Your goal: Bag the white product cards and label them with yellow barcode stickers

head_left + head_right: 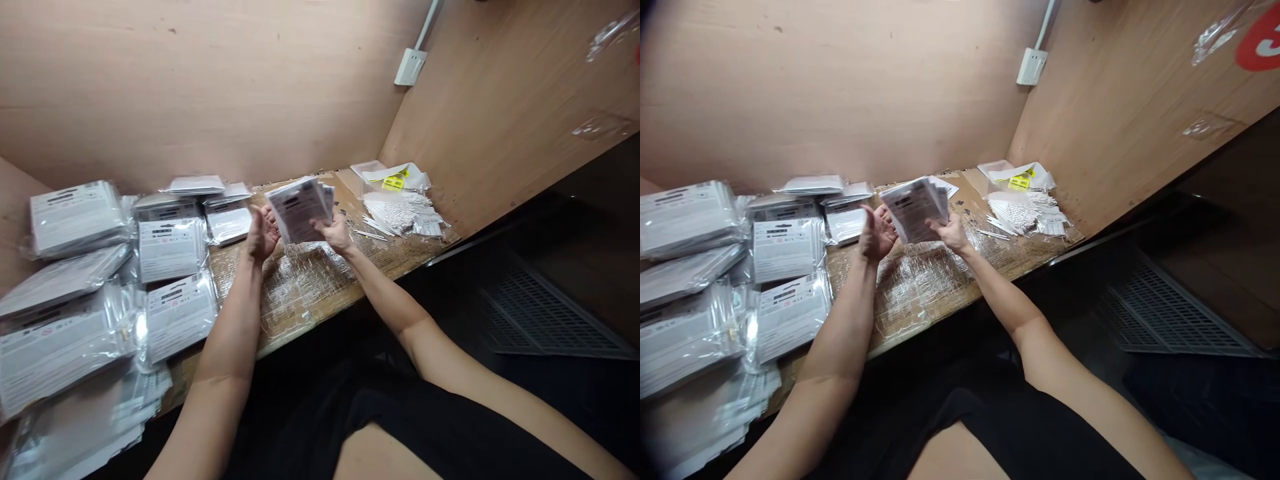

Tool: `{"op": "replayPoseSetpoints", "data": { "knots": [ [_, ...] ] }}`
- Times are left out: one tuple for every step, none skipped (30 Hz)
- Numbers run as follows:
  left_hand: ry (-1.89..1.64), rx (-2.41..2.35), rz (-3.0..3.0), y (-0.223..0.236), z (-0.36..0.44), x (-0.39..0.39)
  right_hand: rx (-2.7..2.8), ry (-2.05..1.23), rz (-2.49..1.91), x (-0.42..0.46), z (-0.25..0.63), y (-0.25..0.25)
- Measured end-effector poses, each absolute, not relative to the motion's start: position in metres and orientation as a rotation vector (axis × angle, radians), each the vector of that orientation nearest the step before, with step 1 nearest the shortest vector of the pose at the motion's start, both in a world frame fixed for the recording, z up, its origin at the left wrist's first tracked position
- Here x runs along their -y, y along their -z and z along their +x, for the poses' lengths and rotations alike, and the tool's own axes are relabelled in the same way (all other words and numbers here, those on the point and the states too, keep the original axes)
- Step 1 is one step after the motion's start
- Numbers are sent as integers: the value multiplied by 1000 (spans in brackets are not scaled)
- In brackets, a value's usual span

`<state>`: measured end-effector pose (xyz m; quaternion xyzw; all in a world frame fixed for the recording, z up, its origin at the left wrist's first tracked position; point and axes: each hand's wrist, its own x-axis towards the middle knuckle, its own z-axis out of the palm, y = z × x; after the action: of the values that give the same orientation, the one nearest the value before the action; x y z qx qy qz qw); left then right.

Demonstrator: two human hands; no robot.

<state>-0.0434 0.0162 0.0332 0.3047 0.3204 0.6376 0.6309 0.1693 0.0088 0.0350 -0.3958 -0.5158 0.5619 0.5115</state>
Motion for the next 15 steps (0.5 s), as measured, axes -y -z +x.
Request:
{"op": "replayPoseSetpoints", "data": {
  "knots": [
    [-1496, -763, 763, -30, -41, -17, 1403, -1318, -937, -19, 168, -36],
    [-1569, -819, 799, -25, -38, -18, 1586, -1327, -917, -31, 167, -38],
    [-1654, -880, 799, -20, -35, -19, 1755, -1370, -907, -46, 166, -41],
    [-1733, -927, 767, -14, -32, -21, 1871, -1417, -936, -62, 167, -44],
    [-1787, -948, 712, -9, -30, -23, 1923, -1434, -1028, -81, 168, -47],
    [-1814, -948, 645, -4, -30, -26, 1913, -1399, -1194, -100, 171, -50],
    [-1821, -936, 576, 0, -30, -29, 1843, -1287, -1433, -120, 173, -52],
    [-1812, -916, 519, 4, -32, -32, 1734, -1121, -1705, -139, 175, -53],
    [-1793, -894, 479, 6, -33, -35, 1618, -940, -1953, -156, 177, -52],
    [-1774, -878, 460, 8, -34, -37, 1535, -798, -2143, -169, 177, -50],
    [-1765, -873, 458, 10, -35, -38, 1490, -716, -2270, -180, 177, -47],
    [-1760, -877, 472, 12, -35, -40, 1478, -682, -2332, -187, 176, -43],
    [-1755, -890, 493, 13, -34, -40, 1499, -678, -2339, -192, 174, -40],
    [-1751, -910, 510, 14, -32, -41, 1544, -681, -2305, -195, 173, -37],
    [-1749, -933, 521, 16, -30, -42, 1595, -681, -2253, -196, 171, -36]
  ]
}}
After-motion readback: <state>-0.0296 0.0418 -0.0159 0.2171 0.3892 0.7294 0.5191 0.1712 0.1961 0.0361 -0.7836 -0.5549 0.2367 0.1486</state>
